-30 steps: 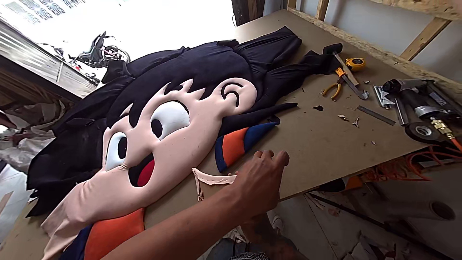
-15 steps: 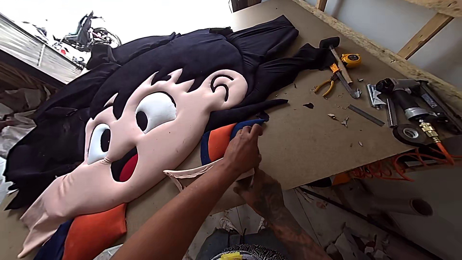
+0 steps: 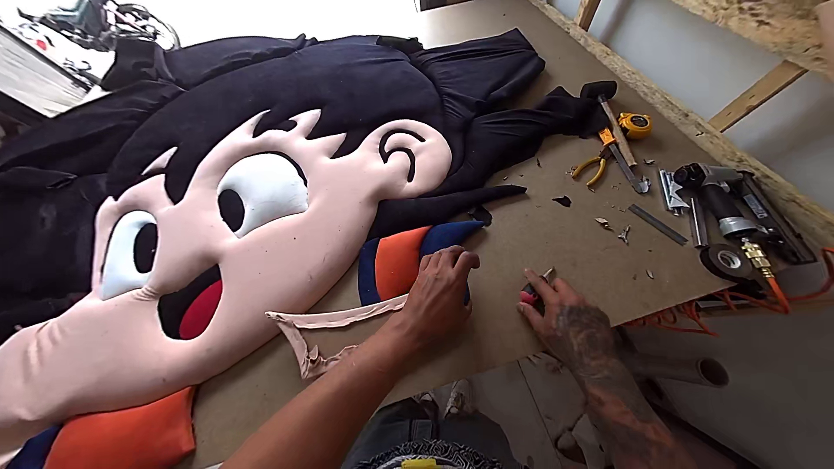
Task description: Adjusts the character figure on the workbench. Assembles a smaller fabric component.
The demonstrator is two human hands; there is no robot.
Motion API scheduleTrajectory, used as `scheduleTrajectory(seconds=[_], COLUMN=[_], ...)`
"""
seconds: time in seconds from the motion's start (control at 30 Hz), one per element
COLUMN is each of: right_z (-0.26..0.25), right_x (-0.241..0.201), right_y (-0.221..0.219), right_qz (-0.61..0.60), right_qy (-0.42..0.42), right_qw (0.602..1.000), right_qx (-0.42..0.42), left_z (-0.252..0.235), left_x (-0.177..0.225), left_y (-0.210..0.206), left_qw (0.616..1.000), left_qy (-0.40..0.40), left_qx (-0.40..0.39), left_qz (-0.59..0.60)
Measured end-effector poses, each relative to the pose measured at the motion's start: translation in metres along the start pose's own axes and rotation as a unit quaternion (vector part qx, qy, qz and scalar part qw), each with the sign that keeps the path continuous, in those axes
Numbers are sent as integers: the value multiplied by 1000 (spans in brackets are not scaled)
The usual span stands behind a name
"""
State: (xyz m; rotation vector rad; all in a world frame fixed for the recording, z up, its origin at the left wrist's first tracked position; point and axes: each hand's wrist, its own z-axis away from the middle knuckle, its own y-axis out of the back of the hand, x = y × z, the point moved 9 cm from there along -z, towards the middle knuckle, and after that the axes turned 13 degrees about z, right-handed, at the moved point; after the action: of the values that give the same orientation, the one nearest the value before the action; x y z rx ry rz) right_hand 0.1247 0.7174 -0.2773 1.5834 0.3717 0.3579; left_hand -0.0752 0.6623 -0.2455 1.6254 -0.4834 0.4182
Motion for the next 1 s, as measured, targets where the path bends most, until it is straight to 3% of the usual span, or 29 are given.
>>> scheduleTrajectory(seconds=[0.1, 0.23, 0.4, 0.5, 0.63, 0.83, 1.0], right_z=[0, 2, 10, 8, -2, -13, -20], right_x=[-22, -69, -82, -73, -73, -75, -71], right_y=[34, 8, -20, -15, 1, -7, -18], right_qz=[-128, -296, -273, -250, -125, -85, -151], right_qy=[-22, -92, -141, -146, -87, 33, 119], right_qw=[991, 944, 936, 948, 987, 995, 970], right_qx=[37, -116, -170, -131, -57, -42, -151], left_z=[3, 8, 23, 41, 67, 78, 75], left_x=[10, 19, 4, -19, -54, -44, -47], left_y=[-3, -6, -16, 17, 7, -14, -15], left_qw=[997, 992, 986, 991, 998, 999, 992], left_qy=[-60, -103, -128, -101, -51, 46, 114], left_qx=[-16, -54, -62, -24, -33, -2, 1], left_qz=[-34, -39, 81, 85, -4, 24, 50])
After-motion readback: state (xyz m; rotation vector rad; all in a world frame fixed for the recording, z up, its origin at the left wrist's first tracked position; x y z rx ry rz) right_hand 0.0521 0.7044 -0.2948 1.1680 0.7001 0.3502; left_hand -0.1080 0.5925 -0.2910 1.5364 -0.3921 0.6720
